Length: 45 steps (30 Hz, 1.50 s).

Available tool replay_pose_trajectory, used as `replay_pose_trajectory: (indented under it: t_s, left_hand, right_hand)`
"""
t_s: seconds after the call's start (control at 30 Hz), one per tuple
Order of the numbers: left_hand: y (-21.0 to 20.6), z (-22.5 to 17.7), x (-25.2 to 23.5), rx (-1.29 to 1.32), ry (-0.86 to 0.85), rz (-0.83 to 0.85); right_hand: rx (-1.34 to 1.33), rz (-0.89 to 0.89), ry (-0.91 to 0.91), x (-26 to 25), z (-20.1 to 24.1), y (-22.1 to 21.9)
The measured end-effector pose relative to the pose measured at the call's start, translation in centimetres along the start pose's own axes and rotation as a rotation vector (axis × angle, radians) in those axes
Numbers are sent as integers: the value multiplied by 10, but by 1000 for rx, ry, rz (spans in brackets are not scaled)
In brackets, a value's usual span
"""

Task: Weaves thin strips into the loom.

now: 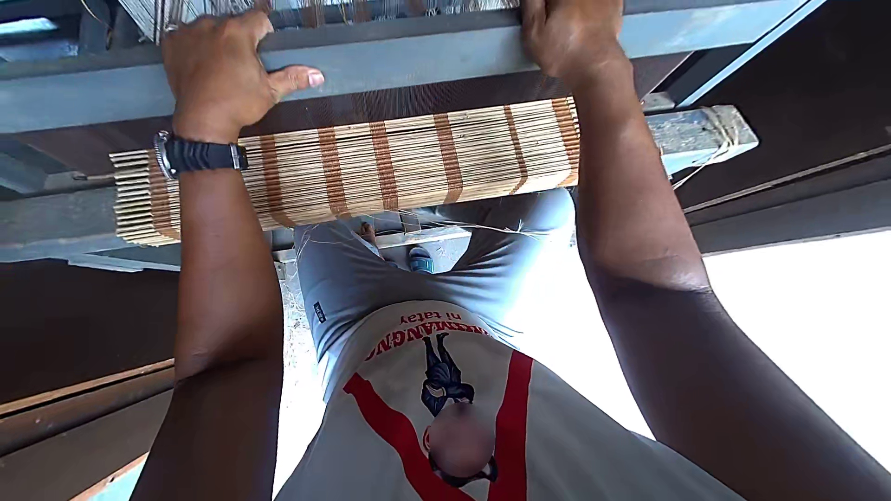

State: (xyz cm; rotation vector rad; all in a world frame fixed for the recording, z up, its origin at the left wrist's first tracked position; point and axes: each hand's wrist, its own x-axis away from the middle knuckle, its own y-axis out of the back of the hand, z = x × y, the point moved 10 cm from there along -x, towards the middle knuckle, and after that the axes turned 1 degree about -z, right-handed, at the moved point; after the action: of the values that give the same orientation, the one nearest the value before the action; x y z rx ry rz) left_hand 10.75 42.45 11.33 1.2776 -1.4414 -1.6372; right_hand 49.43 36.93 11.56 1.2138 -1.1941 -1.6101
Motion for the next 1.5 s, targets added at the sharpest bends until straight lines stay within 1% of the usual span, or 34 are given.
replay_pose_trajectory:
  t_s: [0.17,0.67,0.9,0.97,1.07,1.2,1.27,1.33,1.4,1.43,1.5]
  left_hand:
    - [2,-3,2,-10,-14,-12]
    - [4,-6,5,-10,-28,-43]
    - [5,-4,5,-1,-42,-69]
    - [5,-3,1,3,-54,-91]
    - [-1,1,-12,1,-63,-84]
    - [-7,5,-30,6,-22,-66]
    - [-4,1,-20,17,-20,-53]
    - [2,-5,1,32,-35,-35]
    - [4,-7,12,36,-48,-37]
    - [4,-7,13,36,-58,-44]
    - [10,-7,9,22,-75,-94]
  right_hand:
    - [-6,-34,30,1,2,0]
    - [-3,9,12,7,6,3]
    - [-1,-26,7,6,6,4]
    - [-24,-43,-3,0,3,5]
    - [-38,5,-25,-15,-1,-5]
    - [-22,25,-34,-33,4,-9]
    - [-14,8,-14,-22,5,-7]
    - [-20,-24,31,1,4,0]
    - [-19,-44,64,14,3,1]
    - [-20,-50,69,16,4,1]
    - [-12,-126,85,11,6,7]
